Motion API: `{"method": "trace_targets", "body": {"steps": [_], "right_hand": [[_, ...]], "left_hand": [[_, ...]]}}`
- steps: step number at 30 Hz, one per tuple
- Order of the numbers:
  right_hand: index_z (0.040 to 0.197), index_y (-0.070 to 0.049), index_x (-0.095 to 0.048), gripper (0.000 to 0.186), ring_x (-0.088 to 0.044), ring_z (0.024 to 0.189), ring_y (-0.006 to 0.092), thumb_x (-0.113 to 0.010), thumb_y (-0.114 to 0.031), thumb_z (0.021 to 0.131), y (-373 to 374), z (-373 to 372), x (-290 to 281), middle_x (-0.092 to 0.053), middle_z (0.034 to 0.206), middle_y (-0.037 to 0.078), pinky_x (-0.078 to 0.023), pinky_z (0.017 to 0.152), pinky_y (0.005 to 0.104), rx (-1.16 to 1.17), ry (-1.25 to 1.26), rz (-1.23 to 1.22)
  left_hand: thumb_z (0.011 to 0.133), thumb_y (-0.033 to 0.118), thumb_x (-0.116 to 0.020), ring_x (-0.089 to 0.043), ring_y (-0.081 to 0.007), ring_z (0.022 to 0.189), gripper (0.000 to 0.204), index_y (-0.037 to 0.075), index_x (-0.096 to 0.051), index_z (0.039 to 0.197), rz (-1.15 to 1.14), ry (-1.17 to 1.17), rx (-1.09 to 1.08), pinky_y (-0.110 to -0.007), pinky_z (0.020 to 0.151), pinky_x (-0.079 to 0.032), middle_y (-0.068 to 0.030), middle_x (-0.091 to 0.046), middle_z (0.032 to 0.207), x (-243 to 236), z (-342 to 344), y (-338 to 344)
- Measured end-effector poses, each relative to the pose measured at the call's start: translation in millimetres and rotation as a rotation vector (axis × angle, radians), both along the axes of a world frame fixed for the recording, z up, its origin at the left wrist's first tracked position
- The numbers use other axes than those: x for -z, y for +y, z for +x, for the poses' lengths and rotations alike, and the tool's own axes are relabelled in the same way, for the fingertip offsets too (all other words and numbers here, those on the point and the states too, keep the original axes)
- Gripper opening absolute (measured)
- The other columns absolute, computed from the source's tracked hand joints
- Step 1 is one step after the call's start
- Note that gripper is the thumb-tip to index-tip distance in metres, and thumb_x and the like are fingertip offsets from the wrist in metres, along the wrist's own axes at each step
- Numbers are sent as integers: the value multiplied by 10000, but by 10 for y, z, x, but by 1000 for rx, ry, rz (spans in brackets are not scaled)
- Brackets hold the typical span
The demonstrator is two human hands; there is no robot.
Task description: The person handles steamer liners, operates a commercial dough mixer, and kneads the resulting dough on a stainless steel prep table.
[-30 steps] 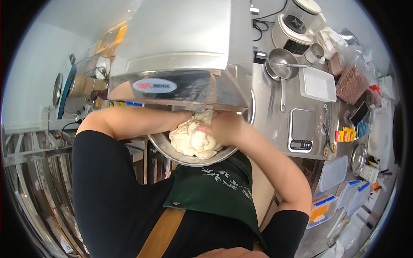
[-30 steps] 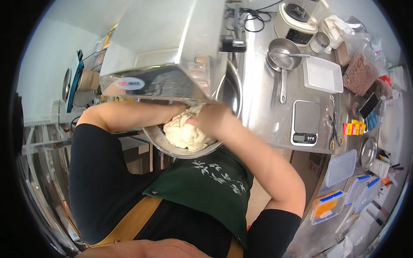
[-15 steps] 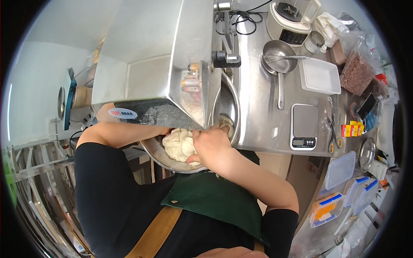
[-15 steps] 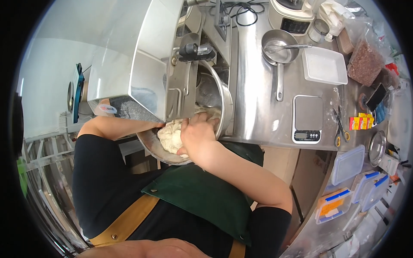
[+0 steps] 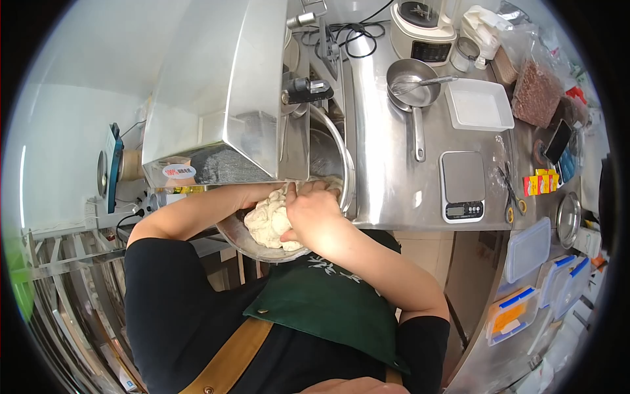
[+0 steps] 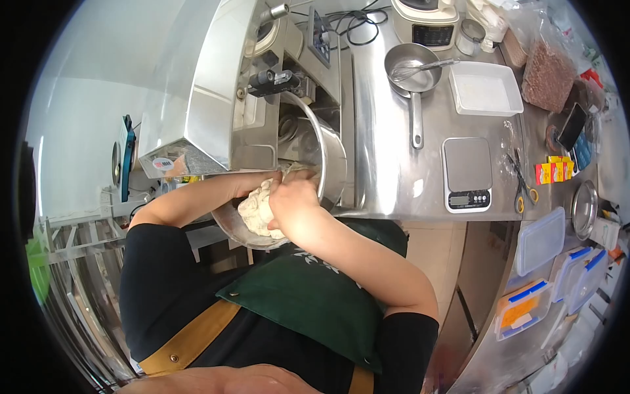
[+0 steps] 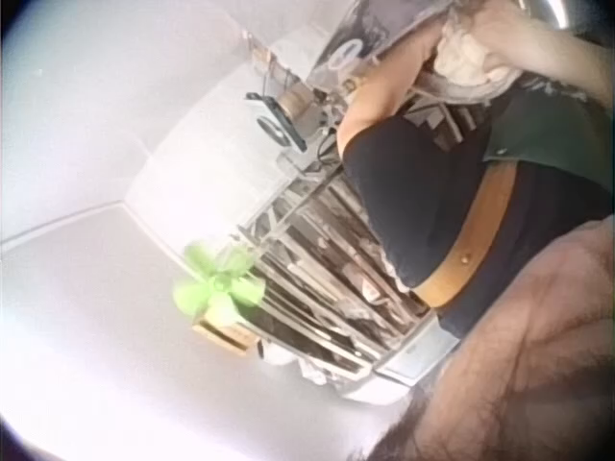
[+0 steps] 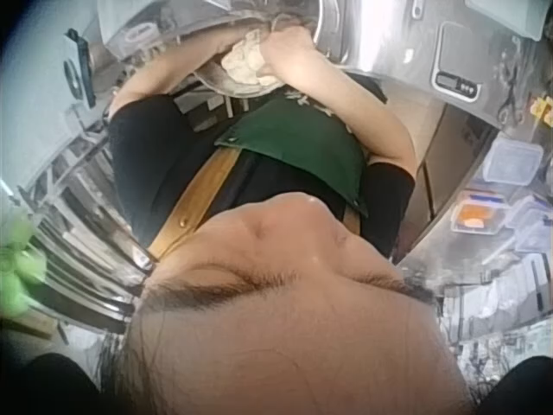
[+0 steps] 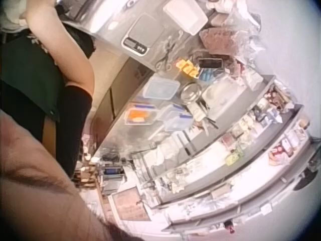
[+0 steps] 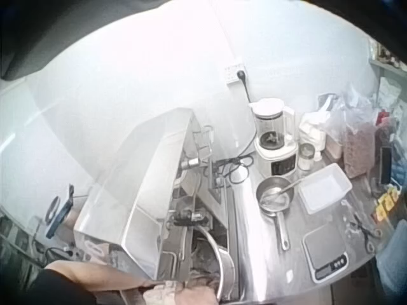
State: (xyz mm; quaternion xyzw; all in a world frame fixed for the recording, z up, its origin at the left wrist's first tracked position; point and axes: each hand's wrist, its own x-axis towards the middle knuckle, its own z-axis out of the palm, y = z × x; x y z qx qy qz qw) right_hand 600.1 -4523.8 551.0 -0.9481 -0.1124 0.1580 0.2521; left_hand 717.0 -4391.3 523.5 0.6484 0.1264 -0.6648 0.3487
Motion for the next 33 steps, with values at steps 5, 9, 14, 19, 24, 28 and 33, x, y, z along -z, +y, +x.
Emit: {"method": "trace_targets", "body": {"steps": [5, 9, 14, 19, 24, 28, 33], "right_hand": [[1158, 70, -439, 833, -551, 842, 308, -674, -497, 594, -7, -27, -31, -570, 861, 187, -468, 655, 402, 42, -98, -35], [1164, 75, -431, 818, -564, 806, 288, -682, -466, 603, -20, -22, -30, -577, 840, 176, -479, 620, 353, 30, -51, 0], [1180, 79, -411, 837, -561, 806, 289, -691, -453, 597, -13, -34, -19, -575, 834, 175, -483, 612, 339, 47, -76, 27], [1214, 73, -370, 984, -541, 854, 296, -679, -554, 522, 1, -17, -9, -566, 882, 198, -478, 650, 365, 54, 1, -27], [1208, 69, -382, 990, -521, 897, 327, -660, -583, 516, 28, -44, -17, -543, 961, 250, -466, 687, 406, 85, -105, -128], [1194, 67, -402, 926, -516, 923, 342, -635, -571, 565, 38, -67, -38, -530, 990, 283, -462, 687, 414, 71, -134, -192], [1179, 64, -419, 887, -514, 935, 348, -629, -559, 585, 29, -48, -63, -540, 968, 274, -460, 686, 416, 77, -106, -112]], "left_hand": [[813, 514, -440, -564, -298, 937, 586, 31, -474, 1142, 36, 52, -116, -421, 821, -457, -175, -567, 1041, 48, -61, 64], [867, 470, -337, -588, -278, 892, 511, 47, -493, 1107, 74, 233, -259, -423, 814, -466, -171, -570, 1039, 50, -24, 62], [880, 468, -264, -530, -248, 1027, 516, 105, -433, 1205, 16, 284, -125, -407, 874, -430, -155, -515, 1147, 74, 12, -9], [866, 518, -266, -505, -256, 1066, 560, 129, -382, 1252, -91, 264, -189, -413, 894, -421, -155, -482, 1189, 154, -82, 21], [877, 500, -244, -445, -237, 1133, 554, 139, -340, 1286, -125, 307, -221, -407, 939, -372, -136, -435, 1247, 106, -46, 40], [894, 452, -279, -426, -223, 1152, 506, 129, -361, 1275, -201, 302, -153, -390, 973, -331, -117, -431, 1257, 63, -1, -50], [894, 446, -285, -426, -230, 1151, 504, 126, -357, 1277, -229, 257, -40, -392, 965, -341, -120, -428, 1259, 164, -42, -254]]}}
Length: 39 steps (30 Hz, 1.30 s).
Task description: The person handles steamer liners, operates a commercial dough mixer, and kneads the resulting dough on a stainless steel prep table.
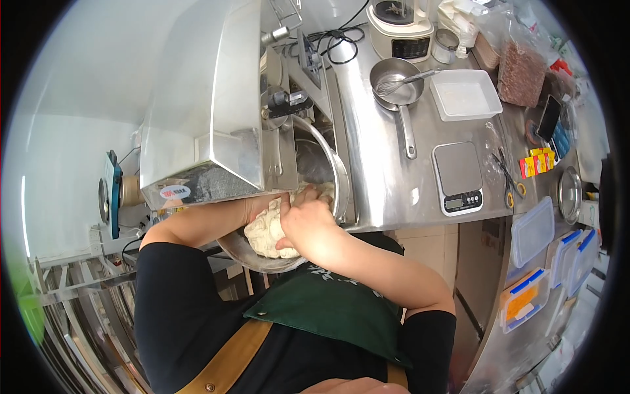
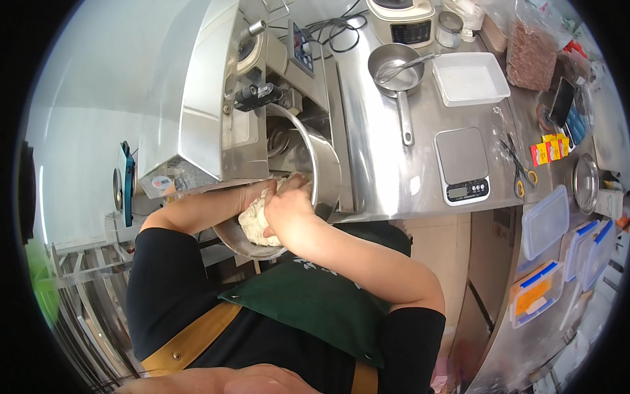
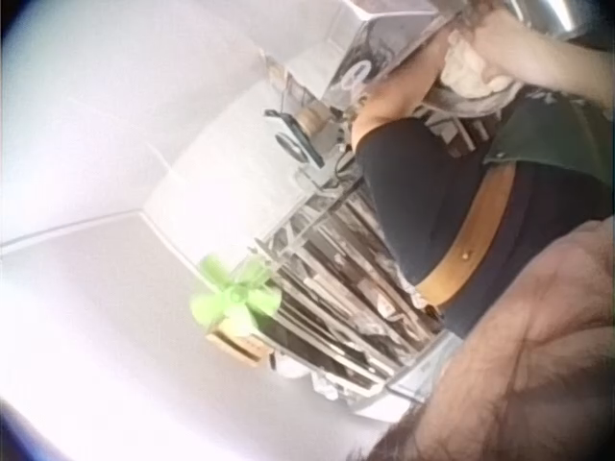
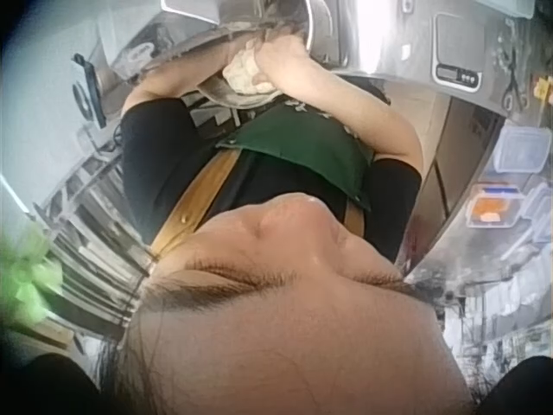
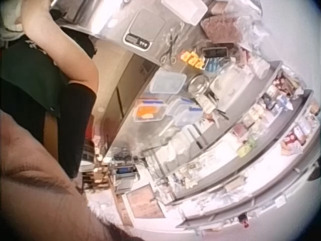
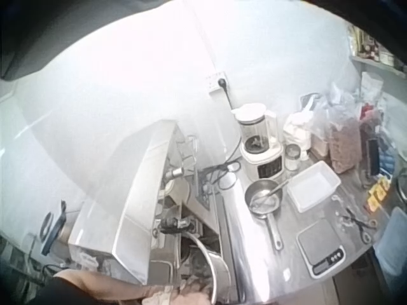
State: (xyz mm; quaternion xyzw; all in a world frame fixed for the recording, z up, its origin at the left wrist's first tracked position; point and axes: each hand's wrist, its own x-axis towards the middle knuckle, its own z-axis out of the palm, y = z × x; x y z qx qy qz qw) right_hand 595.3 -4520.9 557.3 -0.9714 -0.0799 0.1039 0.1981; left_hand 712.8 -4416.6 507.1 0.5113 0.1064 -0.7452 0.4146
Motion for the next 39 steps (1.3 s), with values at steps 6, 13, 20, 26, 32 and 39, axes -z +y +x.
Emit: {"method": "trace_targets", "body": {"steps": [6, 13, 20, 26, 32, 39], "right_hand": [[1192, 25, -425, 896, -497, 964, 366, -639, -570, 558, -3, 8, 5, -471, 1101, 304, -446, 730, 433, 20, 35, -13], [1219, -49, -427, 921, -374, 1128, 456, -583, -657, 544, 51, 66, -39, -314, 1253, 343, -338, 870, 551, 46, 123, -213], [1197, 43, -415, 956, -484, 991, 452, -495, -702, 604, 12, 195, 8, -475, 1079, 331, -435, 807, 412, -69, 269, -188], [1150, 48, -469, 903, -521, 932, 406, -560, -648, 582, 112, 32, 6, -523, 995, 295, -472, 696, 405, 27, 119, -123], [1118, -39, -525, 737, -521, 923, 352, -649, -498, 556, 289, -282, -23, -554, 942, 237, -439, 715, 458, 351, -480, -136], [1028, -100, -584, 568, -467, 1046, 301, -573, -491, 617, 388, -361, 33, -534, 1087, 113, -274, 918, 506, 481, -1038, 240]], "left_hand": [[894, 440, -291, -427, -239, 1150, 503, 122, -353, 1279, -8, 14, 20, -395, 956, -353, -124, -423, 1261, 39, -13, 70], [893, 433, -299, -428, -249, 1149, 502, 117, -348, 1281, 22, 39, -5, -397, 946, -367, -128, -418, 1264, -1, 3, 293], [893, 425, -306, -429, -260, 1148, 501, 113, -343, 1283, -23, -36, 34, -400, 936, -380, -132, -412, 1267, 5, 5, 199], [893, 419, -313, -429, -269, 1146, 501, 109, -339, 1285, -74, -143, 59, -403, 927, -392, -135, -408, 1270, 13, 8, 167], [911, 317, -301, -444, -282, 1126, 438, 51, -362, 1253, -91, 47, -257, -400, 917, -404, -152, -432, 1237, -206, 68, 424], [917, 259, -280, -507, -263, 1050, 388, 37, -397, 1212, -187, -117, -310, -383, 892, -429, -154, -494, 1156, -553, 17, 495]]}}
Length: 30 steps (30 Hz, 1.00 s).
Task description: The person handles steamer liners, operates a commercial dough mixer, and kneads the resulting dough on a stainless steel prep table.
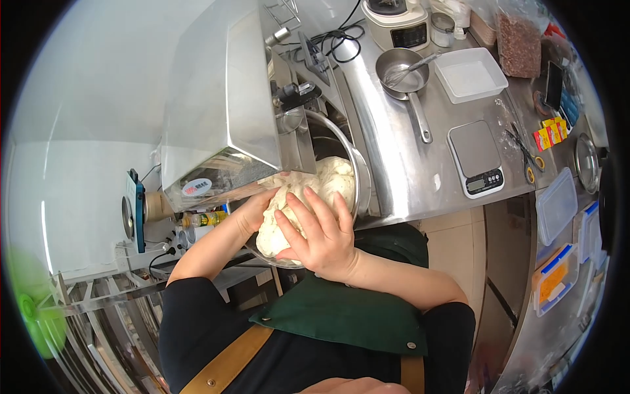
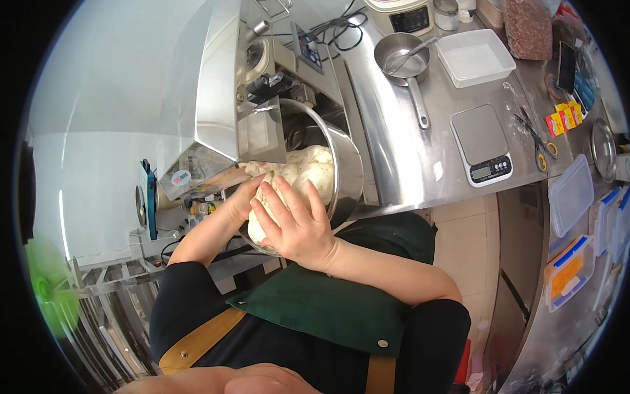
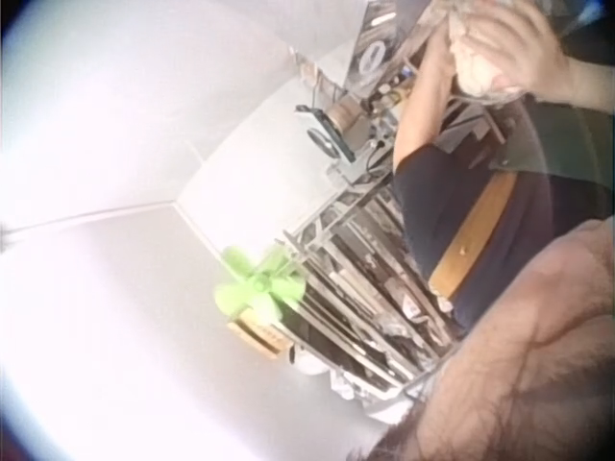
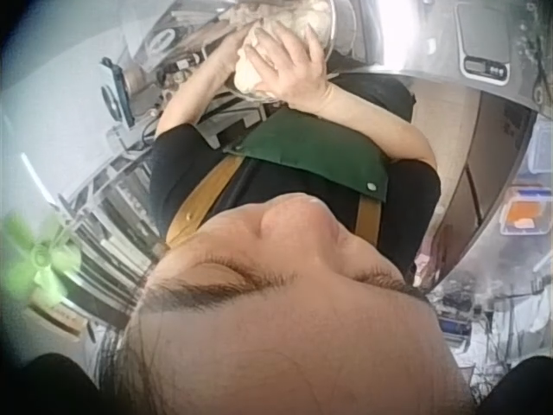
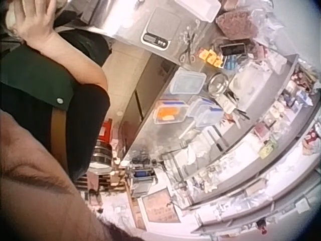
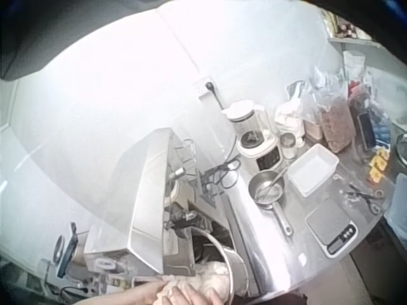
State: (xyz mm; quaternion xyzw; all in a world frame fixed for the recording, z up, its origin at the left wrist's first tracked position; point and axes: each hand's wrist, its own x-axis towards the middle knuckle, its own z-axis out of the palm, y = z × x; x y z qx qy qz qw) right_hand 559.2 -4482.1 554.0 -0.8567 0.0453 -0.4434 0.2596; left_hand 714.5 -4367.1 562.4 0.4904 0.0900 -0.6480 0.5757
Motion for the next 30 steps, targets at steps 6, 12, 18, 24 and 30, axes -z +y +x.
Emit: {"method": "trace_targets", "body": {"steps": [6, 12, 18, 24, 30], "right_hand": [[1048, -102, -567, 520, -443, 1099, 291, -623, -384, 615, 124, 34, -137, -499, 1161, 99, -284, 923, 518, -78, -89, 132], [956, -72, -588, 242, -473, 1068, 310, -498, -167, 752, 457, 130, -499, -546, 1065, 116, -326, 906, 526, -36, -268, 113], [934, -38, -589, 256, -485, 1052, 318, -502, -171, 733, 795, 153, -753, -544, 1056, 144, -356, 874, 537, -87, -390, 60], [922, 26, -570, 287, -467, 1054, 351, -490, -164, 723, 1031, 219, -841, -537, 1031, 195, -357, 881, 543, -45, -388, -61], [890, -82, -608, 204, -549, 974, 193, -488, -169, 750, 1275, -173, -763, -604, 965, 61, -352, 884, 385, 148, -478, -57]], "left_hand": [[913, 222, -281, -499, -264, 1056, 374, 37, -388, 1221, 99, -342, 15, -392, 907, -418, -157, -488, 1158, -178, -7, 39], [896, 250, -334, -507, -230, 988, 360, 21, -428, 1156, 33, -236, 78, -362, 857, -416, -136, -512, 1083, -281, 23, 346], [875, 281, -393, -512, -193, 916, 354, 6, -479, 1081, -8, -321, 134, -328, 793, -418, -113, -539, 999, -564, -217, 430], [854, 312, -452, -517, -157, 843, 363, -9, -530, 1005, -94, -445, 231, -293, 730, -419, -90, -566, 915, -938, -503, 401], [833, 343, -510, -522, -120, 771, 385, -23, -581, 930, -75, -830, 521, -259, 667, -420, -67, -593, 831, -1236, -723, 269]]}}
